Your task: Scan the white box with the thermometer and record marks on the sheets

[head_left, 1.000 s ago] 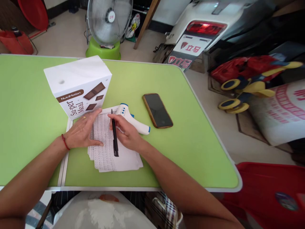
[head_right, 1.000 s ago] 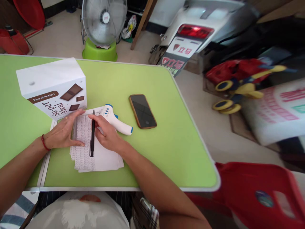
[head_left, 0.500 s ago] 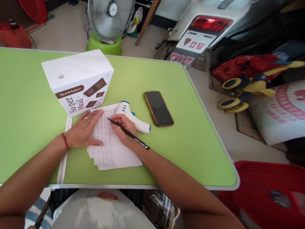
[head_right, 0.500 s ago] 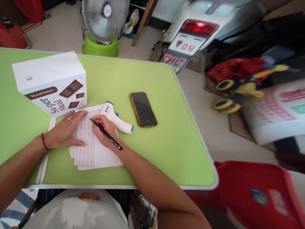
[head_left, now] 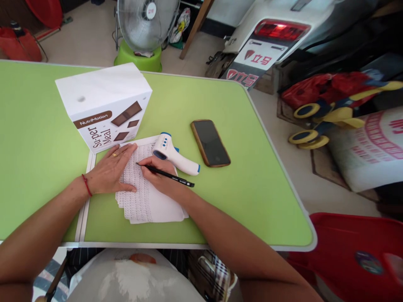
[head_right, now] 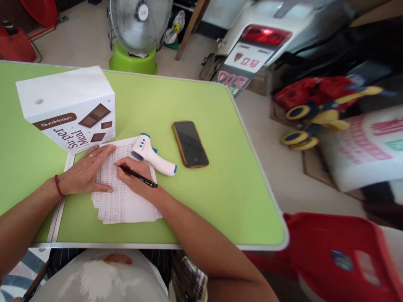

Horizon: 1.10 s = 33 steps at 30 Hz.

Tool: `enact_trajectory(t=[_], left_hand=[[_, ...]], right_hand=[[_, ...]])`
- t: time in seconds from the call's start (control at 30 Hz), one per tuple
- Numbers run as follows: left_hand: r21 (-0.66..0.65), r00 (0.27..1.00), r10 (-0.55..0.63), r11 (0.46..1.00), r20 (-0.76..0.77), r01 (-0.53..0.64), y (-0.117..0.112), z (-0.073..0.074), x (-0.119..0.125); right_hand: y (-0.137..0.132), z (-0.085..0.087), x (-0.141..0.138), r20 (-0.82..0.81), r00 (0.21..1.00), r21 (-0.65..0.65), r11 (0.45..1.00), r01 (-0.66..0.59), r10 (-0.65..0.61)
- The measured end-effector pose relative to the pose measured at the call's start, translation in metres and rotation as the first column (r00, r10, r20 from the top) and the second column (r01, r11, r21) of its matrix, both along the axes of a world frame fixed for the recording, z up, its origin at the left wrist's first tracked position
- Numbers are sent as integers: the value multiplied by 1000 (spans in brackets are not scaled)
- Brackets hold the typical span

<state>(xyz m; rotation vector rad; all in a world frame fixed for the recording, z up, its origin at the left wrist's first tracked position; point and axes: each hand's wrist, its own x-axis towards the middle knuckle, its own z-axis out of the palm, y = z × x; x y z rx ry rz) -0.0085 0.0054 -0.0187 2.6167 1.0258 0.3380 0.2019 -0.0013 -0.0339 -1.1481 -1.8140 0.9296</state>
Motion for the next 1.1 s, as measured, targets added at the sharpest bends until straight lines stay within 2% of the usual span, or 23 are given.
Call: enact_trajectory(t=[0.37, 0.57, 0.77, 0.97, 1.1], left_hand=[[30, 1000, -7, 1000, 21, 6, 0, -1, 0], [-15, 1000, -3, 1000, 24, 3, 0, 0, 0], [0, 1000, -1, 1000, 8, 1, 0, 1, 0], [-7, 1000, 1, 1000, 5, -1, 0, 1, 0], [-14, 1000, 1, 1000, 7, -1, 1, 1, -1]], right_hand=[[-1, 1, 0, 41, 999, -2, 1000, 5, -5], [-2, 1, 0, 16, 1000, -13, 1000, 2, -2], [-1, 0, -1, 0, 998, 7, 998, 67, -67], [-1, 1, 1, 10, 1000, 10, 1000, 20, -21], [-2, 3, 2, 17, 999, -15, 999, 32, -32]])
